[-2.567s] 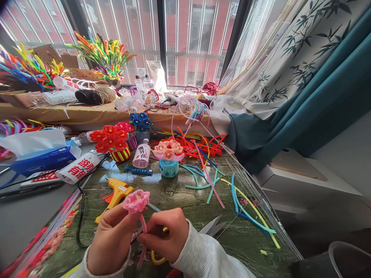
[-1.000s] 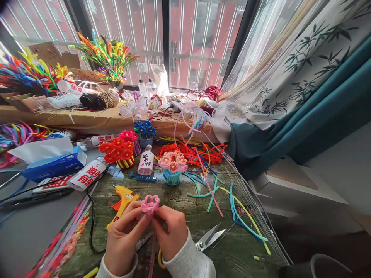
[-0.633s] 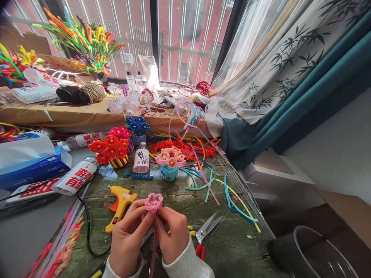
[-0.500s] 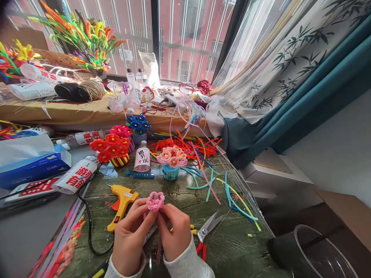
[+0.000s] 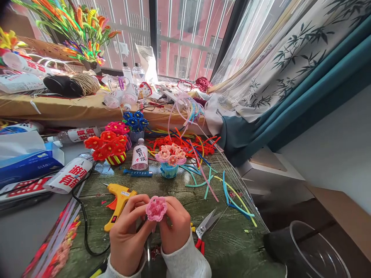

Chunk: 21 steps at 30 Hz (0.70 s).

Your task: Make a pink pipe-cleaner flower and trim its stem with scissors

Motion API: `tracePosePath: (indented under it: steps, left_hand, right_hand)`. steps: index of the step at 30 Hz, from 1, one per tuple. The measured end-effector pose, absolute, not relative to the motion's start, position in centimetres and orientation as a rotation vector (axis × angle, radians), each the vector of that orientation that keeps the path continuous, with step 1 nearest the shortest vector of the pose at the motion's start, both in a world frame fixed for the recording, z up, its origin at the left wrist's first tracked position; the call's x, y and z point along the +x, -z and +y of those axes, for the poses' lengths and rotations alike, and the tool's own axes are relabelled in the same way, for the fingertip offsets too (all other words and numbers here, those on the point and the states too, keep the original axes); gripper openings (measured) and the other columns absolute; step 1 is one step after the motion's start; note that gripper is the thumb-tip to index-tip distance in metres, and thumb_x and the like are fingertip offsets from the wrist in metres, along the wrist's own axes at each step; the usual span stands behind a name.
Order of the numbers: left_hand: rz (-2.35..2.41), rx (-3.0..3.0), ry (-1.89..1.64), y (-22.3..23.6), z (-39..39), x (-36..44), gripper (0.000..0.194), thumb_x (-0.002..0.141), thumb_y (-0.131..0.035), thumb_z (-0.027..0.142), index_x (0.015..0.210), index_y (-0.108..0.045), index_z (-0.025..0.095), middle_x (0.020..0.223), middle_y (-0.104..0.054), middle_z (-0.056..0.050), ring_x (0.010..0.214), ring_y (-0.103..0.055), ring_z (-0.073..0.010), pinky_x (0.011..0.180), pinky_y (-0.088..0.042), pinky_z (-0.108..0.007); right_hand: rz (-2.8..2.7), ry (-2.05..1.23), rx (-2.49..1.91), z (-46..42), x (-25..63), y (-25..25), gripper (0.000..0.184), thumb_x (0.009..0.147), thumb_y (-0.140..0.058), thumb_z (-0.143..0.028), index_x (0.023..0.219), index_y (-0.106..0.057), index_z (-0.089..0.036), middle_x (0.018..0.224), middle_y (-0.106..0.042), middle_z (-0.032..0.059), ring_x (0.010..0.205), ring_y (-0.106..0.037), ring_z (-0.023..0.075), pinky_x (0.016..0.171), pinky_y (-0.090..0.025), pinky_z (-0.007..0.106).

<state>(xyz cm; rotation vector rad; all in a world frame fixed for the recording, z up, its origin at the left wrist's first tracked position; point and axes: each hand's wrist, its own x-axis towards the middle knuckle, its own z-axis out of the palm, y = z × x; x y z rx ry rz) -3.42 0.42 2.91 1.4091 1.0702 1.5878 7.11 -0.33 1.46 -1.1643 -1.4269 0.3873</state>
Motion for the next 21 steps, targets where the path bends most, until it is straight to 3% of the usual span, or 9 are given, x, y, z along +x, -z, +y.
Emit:
tracePosePath:
  steps: [11,17,21]
  left_hand:
    - [0.876,1.490,-1.749,-4.3,-0.2,-4.0,0.012,0.068,-0.079,0.017,0.073,-0.077,0.028,0.082,-0.061,0.000,0.066,-0.055,-0.0135,0.061,-0.043,-0.025]
    - [0.887,1.469,-1.769,-3.8,-1.1,-3.9,0.005,0.070,-0.078,0.029,0.069,-0.074,0.026,0.079,-0.060,0.000,0.069,-0.055,-0.0133,0.062,-0.045,-0.024]
    - [1.017,1.500,-1.623,-3.4,-2.2,-3.5,0.016,0.078,-0.069,0.038,0.075,-0.073,0.022,0.081,-0.065,-0.003,0.073,-0.061,-0.0163,0.063,-0.051,-0.026]
  right_hand:
    - [-1.428,-0.339,-1.093,-1.5,6.8,-2.6,0.013,0.089,-0.058,-0.023,0.091,-0.071,-0.021,0.085,-0.070,0.0073,0.076,-0.066,0.0192,0.067,-0.053,0.028]
    - [-1.414,-0.274,-1.079,-2.4,6.6,-2.6,0.014,0.089,-0.058,-0.026,0.088,-0.071,-0.021,0.082,-0.072,0.0062,0.073,-0.066,0.0193,0.065,-0.052,0.028]
    - [-1.395,-0.368,-1.104,-3.4,6.9,-1.9,0.017,0.091,-0.056,-0.030,0.088,-0.070,-0.022,0.081,-0.073,0.0044,0.073,-0.068,0.0186,0.066,-0.053,0.026]
